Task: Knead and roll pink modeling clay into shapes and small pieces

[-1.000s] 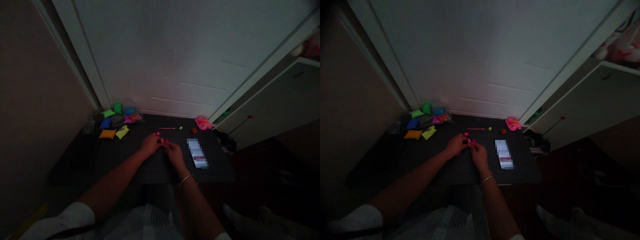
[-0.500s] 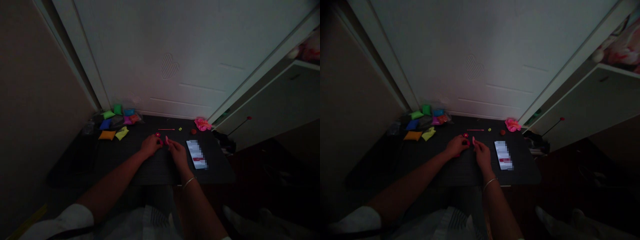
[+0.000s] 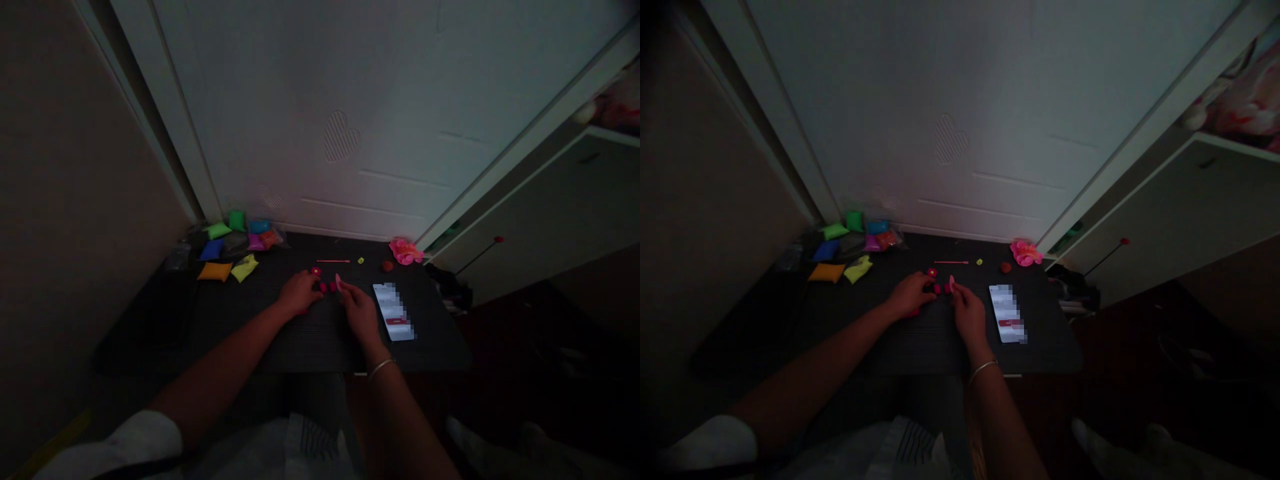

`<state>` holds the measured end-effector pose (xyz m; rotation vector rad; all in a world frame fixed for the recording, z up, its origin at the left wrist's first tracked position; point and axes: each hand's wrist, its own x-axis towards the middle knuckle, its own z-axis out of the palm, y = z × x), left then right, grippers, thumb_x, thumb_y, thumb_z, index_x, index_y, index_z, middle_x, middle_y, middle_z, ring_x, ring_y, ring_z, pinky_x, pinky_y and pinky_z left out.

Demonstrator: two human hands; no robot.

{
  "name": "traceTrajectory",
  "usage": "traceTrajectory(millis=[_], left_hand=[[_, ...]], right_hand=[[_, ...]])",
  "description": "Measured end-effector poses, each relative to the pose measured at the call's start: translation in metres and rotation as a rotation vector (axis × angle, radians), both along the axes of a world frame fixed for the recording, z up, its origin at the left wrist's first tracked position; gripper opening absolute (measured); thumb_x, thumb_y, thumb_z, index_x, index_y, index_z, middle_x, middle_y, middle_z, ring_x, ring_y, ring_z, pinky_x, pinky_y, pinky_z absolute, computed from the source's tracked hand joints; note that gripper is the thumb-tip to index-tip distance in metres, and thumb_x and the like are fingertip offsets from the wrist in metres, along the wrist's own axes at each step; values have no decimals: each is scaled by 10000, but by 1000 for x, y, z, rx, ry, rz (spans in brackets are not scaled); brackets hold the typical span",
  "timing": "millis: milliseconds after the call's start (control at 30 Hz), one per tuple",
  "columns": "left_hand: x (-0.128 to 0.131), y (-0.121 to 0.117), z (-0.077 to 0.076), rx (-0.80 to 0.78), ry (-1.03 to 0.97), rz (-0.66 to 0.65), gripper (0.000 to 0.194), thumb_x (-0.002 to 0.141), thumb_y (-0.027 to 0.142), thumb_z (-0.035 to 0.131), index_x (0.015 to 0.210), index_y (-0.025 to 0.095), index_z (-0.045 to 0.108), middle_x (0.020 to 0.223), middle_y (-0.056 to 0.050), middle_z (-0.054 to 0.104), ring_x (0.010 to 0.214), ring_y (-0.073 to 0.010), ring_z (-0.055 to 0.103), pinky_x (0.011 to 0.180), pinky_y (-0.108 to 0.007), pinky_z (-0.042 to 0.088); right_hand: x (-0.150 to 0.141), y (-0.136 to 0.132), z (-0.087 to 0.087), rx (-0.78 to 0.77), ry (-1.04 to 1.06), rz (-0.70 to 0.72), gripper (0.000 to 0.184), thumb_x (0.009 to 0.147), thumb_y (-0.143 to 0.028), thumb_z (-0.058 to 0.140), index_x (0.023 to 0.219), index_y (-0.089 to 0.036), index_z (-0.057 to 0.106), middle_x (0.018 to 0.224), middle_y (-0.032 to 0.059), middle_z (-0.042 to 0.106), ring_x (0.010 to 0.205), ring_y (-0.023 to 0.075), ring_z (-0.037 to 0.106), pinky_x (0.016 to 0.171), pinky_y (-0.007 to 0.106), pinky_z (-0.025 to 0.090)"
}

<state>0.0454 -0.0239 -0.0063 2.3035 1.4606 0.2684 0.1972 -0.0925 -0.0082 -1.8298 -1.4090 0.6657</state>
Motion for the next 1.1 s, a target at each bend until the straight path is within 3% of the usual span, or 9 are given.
traceTrajectory(millis=[133,367,733,1100], left_hand=[[-6,-1,1,31,35,9,259,742,332,573,974,227,623,999,-46,590,950,-195,547,802,-281,422],[-1,-7,0,75,58,-5,277,733,362,590,980,243,629,986,-50,590,937,-206,544,780,-291,432],[4,-5,-3,77,36,-6,179,760,342,559,875,258,666,939,-25,609,895,-188,557,739,-266,432],[6,-2,-2,43,-6,-10,212,738,352,572,889,238,669,937,-47,619,899,-212,567,727,-283,432]], right_hand=[[-12,-6,5,2,-358,104,339,876,-337,367,1120,-200,560,943,86,657,809,193,614,681,280,430],[-25,-3,0,-114,-698,157,313,909,-231,289,957,-146,586,894,138,611,741,198,599,612,282,417],[-30,-3,-3,-78,-737,275,301,890,-129,305,1073,-128,544,1010,113,582,903,170,543,781,260,407],[-28,-4,-3,-77,-733,245,294,898,-151,321,1067,-150,561,931,92,599,845,152,552,728,235,404]])
